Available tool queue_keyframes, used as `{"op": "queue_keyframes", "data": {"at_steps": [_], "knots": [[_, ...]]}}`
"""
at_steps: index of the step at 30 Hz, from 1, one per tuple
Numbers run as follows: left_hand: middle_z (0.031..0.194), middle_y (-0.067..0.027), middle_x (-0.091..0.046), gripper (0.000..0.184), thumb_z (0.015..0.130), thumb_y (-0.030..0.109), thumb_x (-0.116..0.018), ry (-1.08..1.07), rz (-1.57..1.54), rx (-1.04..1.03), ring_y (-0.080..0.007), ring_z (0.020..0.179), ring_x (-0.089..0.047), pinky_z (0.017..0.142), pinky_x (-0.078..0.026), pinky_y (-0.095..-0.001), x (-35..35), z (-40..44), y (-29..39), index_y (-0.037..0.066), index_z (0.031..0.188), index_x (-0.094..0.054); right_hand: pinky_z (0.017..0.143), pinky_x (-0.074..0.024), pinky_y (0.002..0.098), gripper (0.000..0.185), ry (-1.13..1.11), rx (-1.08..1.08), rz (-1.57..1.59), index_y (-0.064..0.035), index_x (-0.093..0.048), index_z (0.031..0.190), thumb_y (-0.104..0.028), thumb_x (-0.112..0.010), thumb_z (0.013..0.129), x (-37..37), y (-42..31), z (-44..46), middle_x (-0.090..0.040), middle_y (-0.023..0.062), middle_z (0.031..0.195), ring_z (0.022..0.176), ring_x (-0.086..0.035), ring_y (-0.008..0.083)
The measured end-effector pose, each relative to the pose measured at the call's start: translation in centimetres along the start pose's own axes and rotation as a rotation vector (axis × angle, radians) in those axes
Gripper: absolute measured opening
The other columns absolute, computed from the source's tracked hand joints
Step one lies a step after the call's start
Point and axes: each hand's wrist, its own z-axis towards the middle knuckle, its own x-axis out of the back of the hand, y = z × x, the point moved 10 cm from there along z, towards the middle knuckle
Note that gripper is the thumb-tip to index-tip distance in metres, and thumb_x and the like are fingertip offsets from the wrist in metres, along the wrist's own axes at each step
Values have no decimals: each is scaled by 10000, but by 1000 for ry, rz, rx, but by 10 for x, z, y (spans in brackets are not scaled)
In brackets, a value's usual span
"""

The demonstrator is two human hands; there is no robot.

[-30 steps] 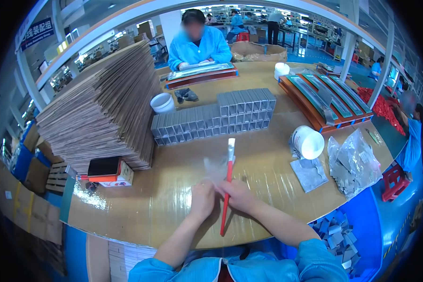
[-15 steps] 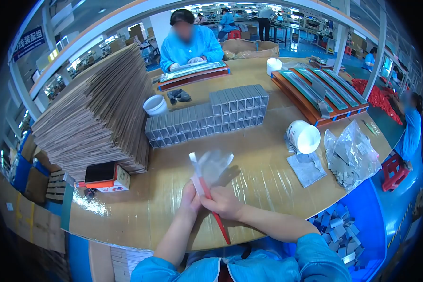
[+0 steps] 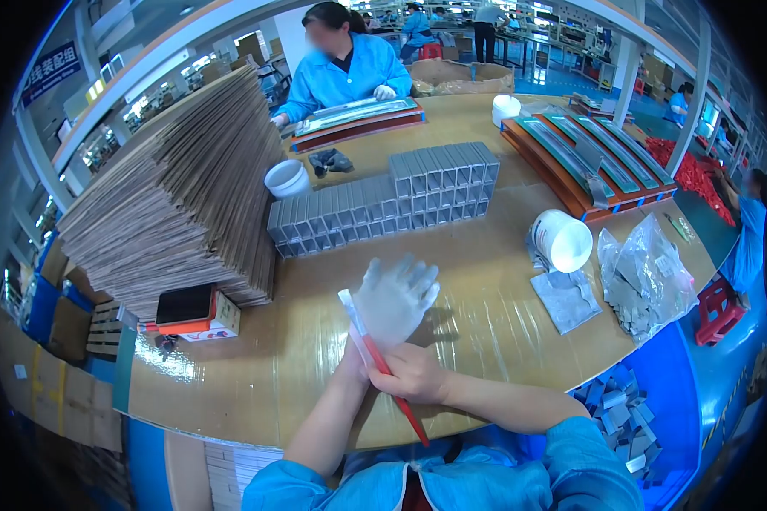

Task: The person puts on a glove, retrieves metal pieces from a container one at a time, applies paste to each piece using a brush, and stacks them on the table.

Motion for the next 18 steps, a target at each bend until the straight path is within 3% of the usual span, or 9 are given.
{"op": "queue_keyframes", "data": {"at_steps": [11,15,18], "knots": [[1410,-120,-450,521,903,516,-471,142,-728,-169,-287,1327,-362,1147,-150,-478,-15,5,6,170,1286,-539,630,-430,309,132,-94,61,188,-24,-539,925,-62,-573,804,-14,-15,-6,-531,108,794,674,-487,227],[1478,-136,-352,683,874,625,-424,-390,183,-71,-326,1378,-292,1154,-86,-531,-86,-3,-2,163,1376,-455,616,-483,284,161,-189,73,110,-37,-577,954,-39,-613,797,-19,-11,-6,-583,84,813,652,-544,200],[1487,-137,-339,735,856,668,-399,-355,187,-48,-337,1388,-268,1153,-57,-542,-91,-11,-5,165,1391,-439,627,-486,284,152,-188,109,152,-39,-578,943,-40,-617,796,-20,-16,-7,-586,82,818,669,-552,200]]}}
